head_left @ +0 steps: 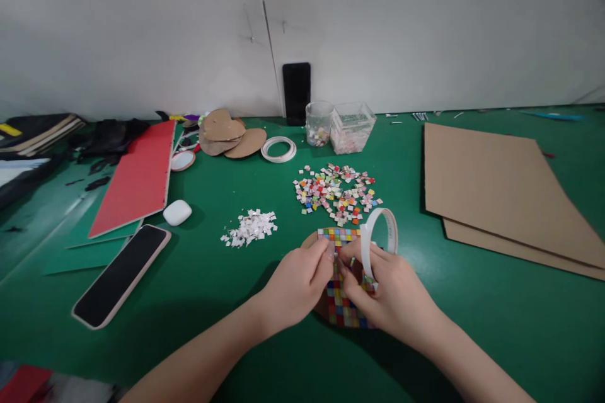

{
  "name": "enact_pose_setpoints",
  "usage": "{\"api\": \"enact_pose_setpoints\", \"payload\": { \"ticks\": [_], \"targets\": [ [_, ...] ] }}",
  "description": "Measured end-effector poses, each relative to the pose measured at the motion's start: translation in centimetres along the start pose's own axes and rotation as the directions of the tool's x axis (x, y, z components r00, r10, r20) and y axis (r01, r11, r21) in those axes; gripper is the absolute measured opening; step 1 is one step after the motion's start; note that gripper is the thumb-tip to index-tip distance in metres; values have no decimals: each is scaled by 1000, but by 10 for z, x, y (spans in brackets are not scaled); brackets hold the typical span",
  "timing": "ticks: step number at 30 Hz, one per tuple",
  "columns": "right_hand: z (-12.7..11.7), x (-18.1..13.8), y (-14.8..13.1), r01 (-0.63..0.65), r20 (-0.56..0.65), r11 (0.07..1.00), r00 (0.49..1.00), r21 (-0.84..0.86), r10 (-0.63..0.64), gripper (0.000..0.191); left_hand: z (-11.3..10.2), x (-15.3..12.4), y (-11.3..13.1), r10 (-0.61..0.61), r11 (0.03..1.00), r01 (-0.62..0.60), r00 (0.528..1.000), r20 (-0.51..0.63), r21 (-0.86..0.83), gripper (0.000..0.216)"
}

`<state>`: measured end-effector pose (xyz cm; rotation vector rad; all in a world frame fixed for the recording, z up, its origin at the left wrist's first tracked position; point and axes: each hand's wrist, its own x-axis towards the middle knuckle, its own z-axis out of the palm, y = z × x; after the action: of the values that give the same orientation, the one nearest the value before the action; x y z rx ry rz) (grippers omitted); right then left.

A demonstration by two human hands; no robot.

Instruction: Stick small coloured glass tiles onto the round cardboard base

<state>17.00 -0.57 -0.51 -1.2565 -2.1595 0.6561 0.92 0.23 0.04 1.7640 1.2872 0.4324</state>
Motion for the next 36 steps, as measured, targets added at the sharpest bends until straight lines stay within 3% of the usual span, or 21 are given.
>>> {"api": "enact_pose_setpoints", "payload": {
  "ticks": [6,10,16,22,27,32,34,36],
  "targets": [
    [-3,1,-2,-50,-8,991,999,124,52,7,4,-2,-2,-26,970,20,999,-22,-241,29],
    [-4,2,-2,-66,-18,977,997,200,71,9,4,-1,0,-75,860,81,997,33,-503,30],
    [-2,2,-3,-87,-16,970,996,226,93,10,-4,2,5,-59,702,144,988,144,-698,32],
    [3,7,8,-157,-23,961,986,227,166,13,-13,-1,8,60,541,123,981,185,-832,27],
    [7,28,8,-59,23,991,998,121,57,16,-17,-7,10,178,402,197,941,287,-894,28],
    [28,71,-8,-35,107,996,994,80,27,22,-15,-13,16,191,407,223,928,321,-886,32],
    [42,90,-16,-34,107,991,994,127,20,30,-15,-13,18,177,444,185,941,288,-877,33],
    [56,105,-21,-46,31,989,999,138,42,38,-16,-12,17,159,494,124,960,229,-860,36]
  ]
}}
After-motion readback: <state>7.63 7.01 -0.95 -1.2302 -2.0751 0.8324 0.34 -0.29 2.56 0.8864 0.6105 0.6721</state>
